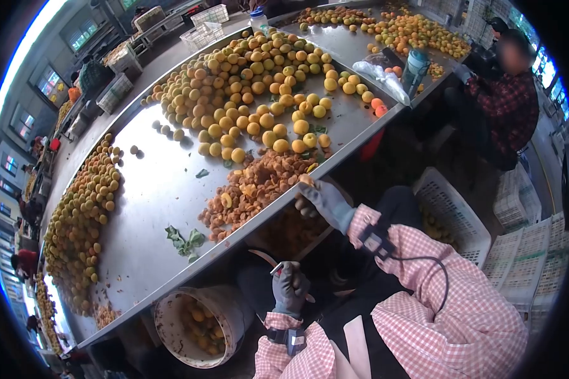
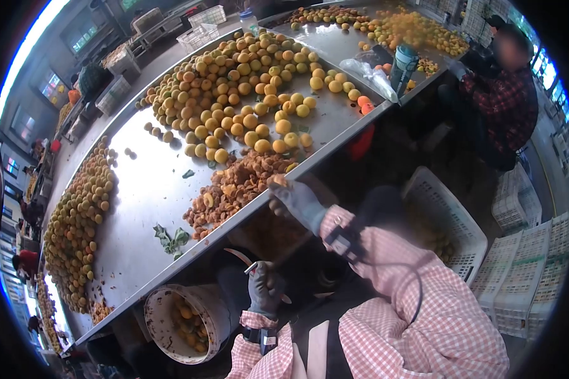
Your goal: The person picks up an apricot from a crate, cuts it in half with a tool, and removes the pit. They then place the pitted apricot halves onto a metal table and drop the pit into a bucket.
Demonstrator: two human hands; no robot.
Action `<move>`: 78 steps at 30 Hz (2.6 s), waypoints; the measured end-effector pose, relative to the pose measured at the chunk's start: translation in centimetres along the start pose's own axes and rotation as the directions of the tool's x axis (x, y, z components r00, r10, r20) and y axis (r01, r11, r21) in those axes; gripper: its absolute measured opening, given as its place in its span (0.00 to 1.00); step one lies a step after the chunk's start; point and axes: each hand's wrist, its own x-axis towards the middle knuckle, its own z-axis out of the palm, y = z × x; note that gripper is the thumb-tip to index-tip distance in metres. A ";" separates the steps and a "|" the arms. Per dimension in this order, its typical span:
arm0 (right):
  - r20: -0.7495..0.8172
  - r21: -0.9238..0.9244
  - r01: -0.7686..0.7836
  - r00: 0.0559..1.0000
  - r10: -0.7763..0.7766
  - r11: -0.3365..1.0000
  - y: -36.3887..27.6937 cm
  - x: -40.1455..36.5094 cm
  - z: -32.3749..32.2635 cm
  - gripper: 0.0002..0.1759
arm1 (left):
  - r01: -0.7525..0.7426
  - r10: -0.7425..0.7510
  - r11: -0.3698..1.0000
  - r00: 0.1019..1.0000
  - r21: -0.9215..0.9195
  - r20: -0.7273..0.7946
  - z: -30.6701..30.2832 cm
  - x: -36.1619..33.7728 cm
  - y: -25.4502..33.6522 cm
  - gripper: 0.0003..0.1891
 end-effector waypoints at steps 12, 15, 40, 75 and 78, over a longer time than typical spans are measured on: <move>-0.367 0.179 0.270 0.910 -0.190 0.946 -1.2 -9.8 -15.7 0.12 | 0.061 -0.060 0.990 0.998 0.125 -0.012 -0.7 0.4 -0.5 0.11; -0.737 0.276 0.357 0.675 -0.042 0.893 1.9 -15.9 -26.0 0.10 | 0.134 -0.140 0.969 0.990 0.210 0.013 0.1 0.8 -0.9 0.12; -0.762 -0.240 -0.673 0.578 0.294 0.700 30.5 -16.3 -44.0 0.29 | 0.630 -0.529 0.734 0.765 0.255 -0.367 6.0 0.1 -7.5 0.19; -0.405 -0.781 -0.534 0.827 0.389 0.323 27.6 -13.7 -40.8 0.17 | 0.668 -0.477 0.660 0.726 0.344 -0.495 10.8 1.8 -10.8 0.23; -0.320 -0.929 -0.355 0.912 0.257 0.104 31.4 -13.0 -40.0 0.15 | 0.689 -0.478 0.649 0.699 0.323 -0.532 9.4 2.0 -10.8 0.23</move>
